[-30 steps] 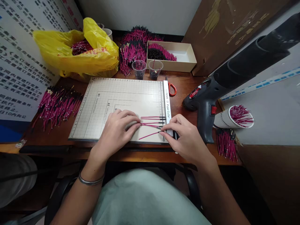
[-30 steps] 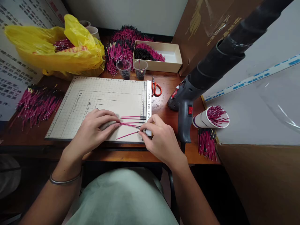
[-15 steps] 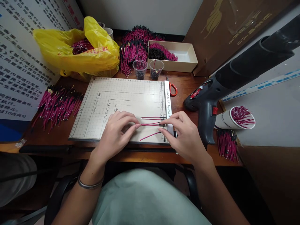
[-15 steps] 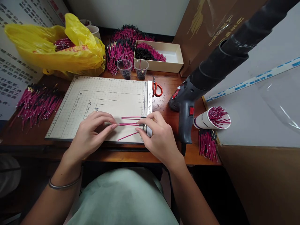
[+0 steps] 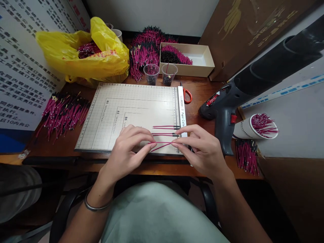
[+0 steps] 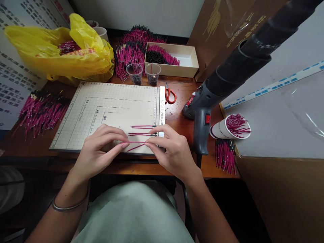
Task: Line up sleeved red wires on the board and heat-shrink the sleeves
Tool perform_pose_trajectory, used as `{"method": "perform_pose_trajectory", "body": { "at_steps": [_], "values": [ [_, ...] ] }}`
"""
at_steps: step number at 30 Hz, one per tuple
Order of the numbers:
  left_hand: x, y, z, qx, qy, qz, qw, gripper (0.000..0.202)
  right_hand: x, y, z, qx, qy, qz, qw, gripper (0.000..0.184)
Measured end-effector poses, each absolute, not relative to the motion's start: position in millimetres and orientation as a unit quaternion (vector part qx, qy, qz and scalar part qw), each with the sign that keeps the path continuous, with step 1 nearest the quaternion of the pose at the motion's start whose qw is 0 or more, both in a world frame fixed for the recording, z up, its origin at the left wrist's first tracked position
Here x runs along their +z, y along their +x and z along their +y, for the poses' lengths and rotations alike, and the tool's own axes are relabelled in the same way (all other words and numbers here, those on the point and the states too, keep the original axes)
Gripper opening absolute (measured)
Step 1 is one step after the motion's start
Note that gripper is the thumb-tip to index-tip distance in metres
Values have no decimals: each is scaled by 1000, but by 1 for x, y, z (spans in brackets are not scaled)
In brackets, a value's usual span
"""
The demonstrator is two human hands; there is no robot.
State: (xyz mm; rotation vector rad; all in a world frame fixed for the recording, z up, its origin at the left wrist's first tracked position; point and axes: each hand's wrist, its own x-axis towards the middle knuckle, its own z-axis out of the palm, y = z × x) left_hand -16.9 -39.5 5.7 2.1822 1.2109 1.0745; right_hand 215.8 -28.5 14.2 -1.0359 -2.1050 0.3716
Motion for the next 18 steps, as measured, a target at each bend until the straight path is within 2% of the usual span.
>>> {"method": "perform_pose_trajectory", "body": {
  "at_steps": [5,8,10,18],
  "values": [
    [2,-14,-43,367,795,450,176,5,12,220,-26,147,-416,-816,373,7],
    [1,-15,-47,308,809,480,143,38,9,221,-24,150,-429,-819,351,6],
    [0,-16,-50,277,816,492,124,48,7,221,-23,157,-439,-822,328,5],
    [0,-13,-46,263,817,498,124,34,7,223,-21,167,-479,-814,282,9]
  ]
}}
